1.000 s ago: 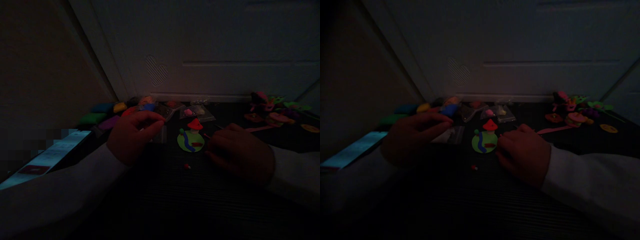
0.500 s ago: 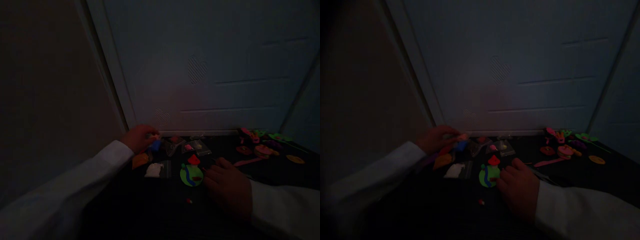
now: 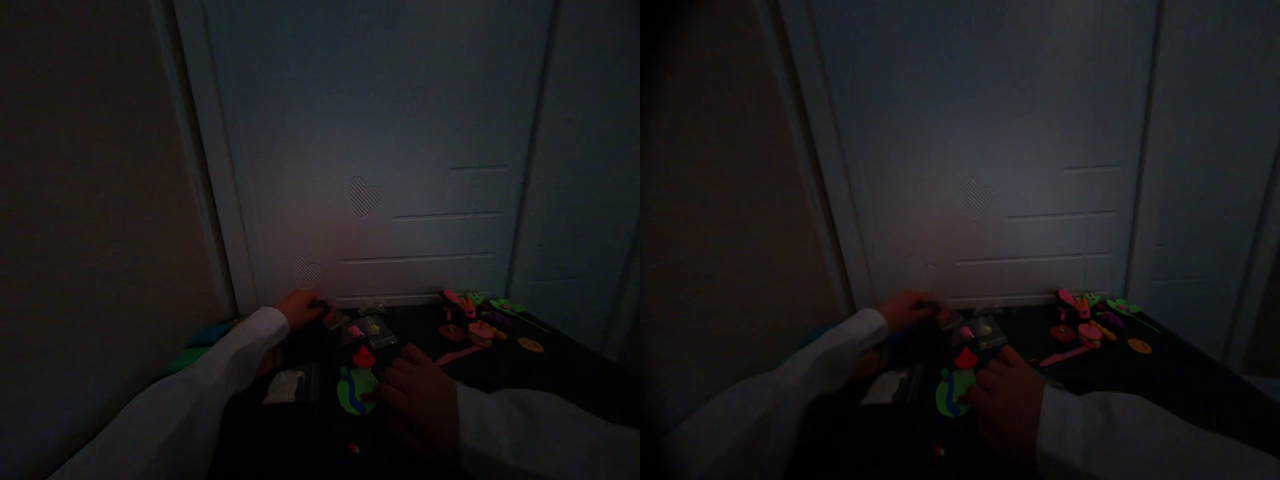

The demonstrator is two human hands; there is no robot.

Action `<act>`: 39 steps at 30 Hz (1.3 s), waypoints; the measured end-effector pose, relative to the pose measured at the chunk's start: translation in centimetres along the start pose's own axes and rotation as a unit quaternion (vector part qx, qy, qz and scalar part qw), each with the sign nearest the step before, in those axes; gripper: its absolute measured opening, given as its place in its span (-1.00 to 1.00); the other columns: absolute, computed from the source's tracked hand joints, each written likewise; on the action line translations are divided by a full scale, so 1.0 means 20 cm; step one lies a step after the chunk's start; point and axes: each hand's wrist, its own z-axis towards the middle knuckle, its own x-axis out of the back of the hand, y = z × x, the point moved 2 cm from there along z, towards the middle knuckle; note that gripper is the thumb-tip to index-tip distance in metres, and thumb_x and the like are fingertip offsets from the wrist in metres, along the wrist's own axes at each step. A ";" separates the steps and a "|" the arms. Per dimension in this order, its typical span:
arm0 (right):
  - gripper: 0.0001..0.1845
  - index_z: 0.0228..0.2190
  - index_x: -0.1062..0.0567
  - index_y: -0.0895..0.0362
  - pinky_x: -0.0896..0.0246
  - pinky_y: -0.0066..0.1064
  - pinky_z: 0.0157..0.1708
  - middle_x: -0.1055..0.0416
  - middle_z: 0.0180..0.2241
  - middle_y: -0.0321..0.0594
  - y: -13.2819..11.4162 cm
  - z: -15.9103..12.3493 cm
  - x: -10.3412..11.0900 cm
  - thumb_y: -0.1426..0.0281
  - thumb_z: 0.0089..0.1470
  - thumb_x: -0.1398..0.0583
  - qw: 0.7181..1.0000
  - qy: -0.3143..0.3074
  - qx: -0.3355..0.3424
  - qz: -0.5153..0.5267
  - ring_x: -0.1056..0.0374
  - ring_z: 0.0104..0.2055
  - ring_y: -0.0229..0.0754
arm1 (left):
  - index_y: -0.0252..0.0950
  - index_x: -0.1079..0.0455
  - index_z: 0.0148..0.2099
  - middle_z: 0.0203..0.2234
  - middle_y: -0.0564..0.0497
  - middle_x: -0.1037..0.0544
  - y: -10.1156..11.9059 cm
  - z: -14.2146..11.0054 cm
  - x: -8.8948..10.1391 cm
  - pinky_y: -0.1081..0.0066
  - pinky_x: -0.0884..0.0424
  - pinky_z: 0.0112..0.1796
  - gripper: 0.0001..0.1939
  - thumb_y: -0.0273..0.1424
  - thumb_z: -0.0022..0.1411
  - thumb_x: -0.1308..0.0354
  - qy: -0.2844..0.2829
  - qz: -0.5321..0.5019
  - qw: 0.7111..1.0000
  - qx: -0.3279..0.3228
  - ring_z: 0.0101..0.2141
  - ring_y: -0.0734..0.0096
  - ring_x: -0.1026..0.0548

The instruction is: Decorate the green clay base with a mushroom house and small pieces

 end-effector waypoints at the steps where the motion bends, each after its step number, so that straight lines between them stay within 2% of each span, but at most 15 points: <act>1: -0.85 -0.37 -0.44 0.11 0.02 -0.30 -0.29 -0.36 -0.46 -0.28 0.03 0.03 0.06 0.44 -0.04 -0.09 1.000 0.010 -0.008 0.007 -0.23 -0.39 -0.27 | -0.33 -0.27 -0.01 -0.10 -0.09 -0.39 0.02 0.01 0.03 0.19 -0.40 -0.20 -0.68 -0.32 0.22 -0.03 -0.007 -0.027 1.000 0.002 -0.17 0.27 -0.42; 4: -0.77 -0.21 -0.41 0.14 -0.06 -0.24 -0.17 -0.36 -0.25 -0.22 0.15 0.18 0.30 0.37 0.12 -0.04 0.996 0.065 -0.059 0.023 -0.25 -0.18 -0.20 | -0.34 -0.25 0.00 -0.11 -0.10 -0.39 0.11 0.02 0.14 0.20 -0.41 -0.22 -0.68 -0.32 0.22 -0.03 -0.035 -0.103 0.994 -0.004 -0.19 0.30 -0.42; 6: -0.66 -0.11 -0.36 0.19 -0.04 -0.13 -0.03 -0.28 -0.09 -0.14 0.23 0.31 0.45 0.28 0.12 -0.07 0.992 0.092 -0.081 0.037 -0.18 -0.03 -0.14 | -0.34 -0.25 0.00 -0.12 -0.09 -0.40 0.20 0.03 0.20 0.21 -0.42 -0.23 -0.68 -0.32 0.22 -0.03 -0.053 -0.135 0.989 -0.016 -0.21 0.31 -0.43; 8: -0.62 -0.07 -0.32 0.21 -0.09 -0.13 -0.01 -0.25 -0.06 -0.12 0.29 0.41 0.55 0.25 0.12 -0.08 0.990 0.091 -0.089 0.061 -0.19 -0.02 -0.15 | -0.34 -0.25 0.00 -0.13 -0.09 -0.40 0.28 0.03 0.24 0.22 -0.42 -0.24 -0.68 -0.32 0.22 -0.03 -0.060 -0.153 0.986 -0.032 -0.22 0.32 -0.43; 9: -0.63 -0.09 -0.33 0.22 -0.15 -0.17 -0.05 -0.29 -0.11 -0.13 0.31 0.45 0.57 0.26 0.13 -0.07 0.990 0.079 -0.090 0.080 -0.24 -0.07 -0.19 | -0.34 -0.26 -0.01 -0.14 -0.09 -0.40 0.31 0.03 0.25 0.22 -0.42 -0.24 -0.69 -0.32 0.22 -0.03 -0.060 -0.157 0.985 -0.040 -0.22 0.33 -0.43; 12: -0.68 -0.17 -0.37 0.25 -0.25 -0.27 -0.15 -0.35 -0.22 -0.17 0.31 0.49 0.56 0.28 0.15 -0.05 0.988 0.031 -0.088 0.126 -0.31 -0.19 -0.27 | -0.35 -0.28 -0.04 -0.17 -0.07 -0.42 0.35 0.02 0.25 0.24 -0.42 -0.26 -0.70 -0.33 0.22 -0.04 -0.058 -0.159 0.984 -0.057 -0.24 0.34 -0.44; 16: -0.70 -0.26 -0.40 0.27 -0.26 -0.31 -0.19 -0.37 -0.31 -0.21 0.31 0.48 0.51 0.27 0.14 -0.06 0.983 -0.022 -0.105 0.146 -0.32 -0.25 -0.29 | -0.36 -0.30 -0.06 -0.19 -0.07 -0.43 0.32 0.02 0.23 0.25 -0.43 -0.27 -0.72 -0.33 0.21 -0.04 -0.035 -0.162 0.984 -0.064 -0.26 0.36 -0.45; 18: -0.69 -0.29 -0.40 0.27 -0.26 -0.32 -0.21 -0.37 -0.34 -0.23 0.33 0.47 0.50 0.25 0.14 -0.06 0.980 -0.038 -0.130 0.148 -0.32 -0.27 -0.30 | -0.35 -0.28 -0.04 -0.15 -0.08 -0.41 0.30 0.04 0.23 0.22 -0.42 -0.24 -0.70 -0.33 0.21 -0.04 0.027 -0.168 0.984 -0.054 -0.22 0.33 -0.44; 20: -0.68 -0.32 -0.41 0.27 -0.25 -0.35 -0.23 -0.37 -0.37 -0.24 0.34 0.47 0.50 0.23 0.13 -0.07 0.975 -0.046 -0.160 0.146 -0.31 -0.30 -0.31 | -0.33 -0.26 -0.01 -0.09 -0.10 -0.38 0.31 0.05 0.23 0.17 -0.39 -0.18 -0.68 -0.33 0.21 -0.04 0.125 -0.171 0.977 -0.028 -0.16 0.28 -0.41; 22: -0.63 -0.35 -0.43 0.26 -0.18 -0.39 -0.24 -0.39 -0.40 -0.22 0.34 0.47 0.51 0.19 0.12 -0.04 0.972 -0.044 -0.188 0.136 -0.30 -0.32 -0.29 | -0.34 -0.28 -0.03 -0.10 -0.09 -0.38 0.35 0.05 0.21 0.17 -0.38 -0.18 -0.70 -0.32 0.22 -0.03 0.197 -0.175 0.965 -0.001 -0.16 0.28 -0.40; 25: -0.62 -0.35 -0.46 0.20 -0.08 -0.37 -0.27 -0.40 -0.36 -0.20 0.33 0.47 0.53 0.15 0.08 -0.05 0.967 -0.031 -0.228 0.113 -0.28 -0.33 -0.27 | -0.36 -0.35 -0.28 -0.32 -0.05 -0.47 0.41 0.06 0.18 0.25 -0.36 -0.19 -0.78 -0.30 0.20 -0.02 0.244 -0.189 0.951 0.015 -0.27 0.35 -0.43; 28: -0.71 -0.40 -0.46 0.18 -0.04 -0.32 -0.34 -0.41 -0.40 -0.19 0.35 0.46 0.55 0.20 0.02 -0.12 0.957 0.007 -0.280 0.076 -0.25 -0.41 -0.28 | -0.31 -0.29 -0.41 -0.40 -0.03 -0.49 0.44 0.07 0.18 0.33 -0.33 -0.22 -0.75 -0.25 0.19 0.05 0.283 -0.215 0.934 0.014 -0.32 0.40 -0.44; 32: -0.72 -0.32 -0.45 0.15 -0.06 -0.34 -0.31 -0.41 -0.32 -0.20 0.34 0.46 0.55 0.22 0.04 -0.10 0.952 0.020 -0.299 0.063 -0.28 -0.36 -0.28 | -0.30 -0.26 -0.52 -0.48 -0.06 -0.49 0.45 0.08 0.16 0.30 -0.32 -0.25 -0.66 -0.14 0.10 -0.03 0.268 -0.260 0.928 -0.005 -0.35 0.35 -0.44; 35: -0.75 -0.30 -0.46 0.16 -0.07 -0.38 -0.23 -0.41 -0.25 -0.19 0.31 0.47 0.55 0.28 0.04 -0.11 0.955 0.018 -0.289 0.067 -0.29 -0.28 -0.29 | -0.30 -0.32 -0.49 -0.45 -0.05 -0.51 0.45 0.10 0.12 0.30 -0.34 -0.25 -0.66 -0.11 0.07 -0.07 0.237 -0.311 0.920 -0.020 -0.33 0.35 -0.46; 39: -0.72 -0.33 -0.47 0.14 -0.06 -0.36 -0.28 -0.42 -0.32 -0.18 0.31 0.48 0.54 0.22 0.00 -0.13 0.961 0.018 -0.266 0.076 -0.29 -0.32 -0.26 | -0.32 -0.37 -0.45 -0.41 -0.08 -0.52 0.43 0.12 0.06 0.30 -0.36 -0.25 -0.66 -0.12 0.06 -0.09 0.213 -0.372 0.903 -0.023 -0.32 0.35 -0.46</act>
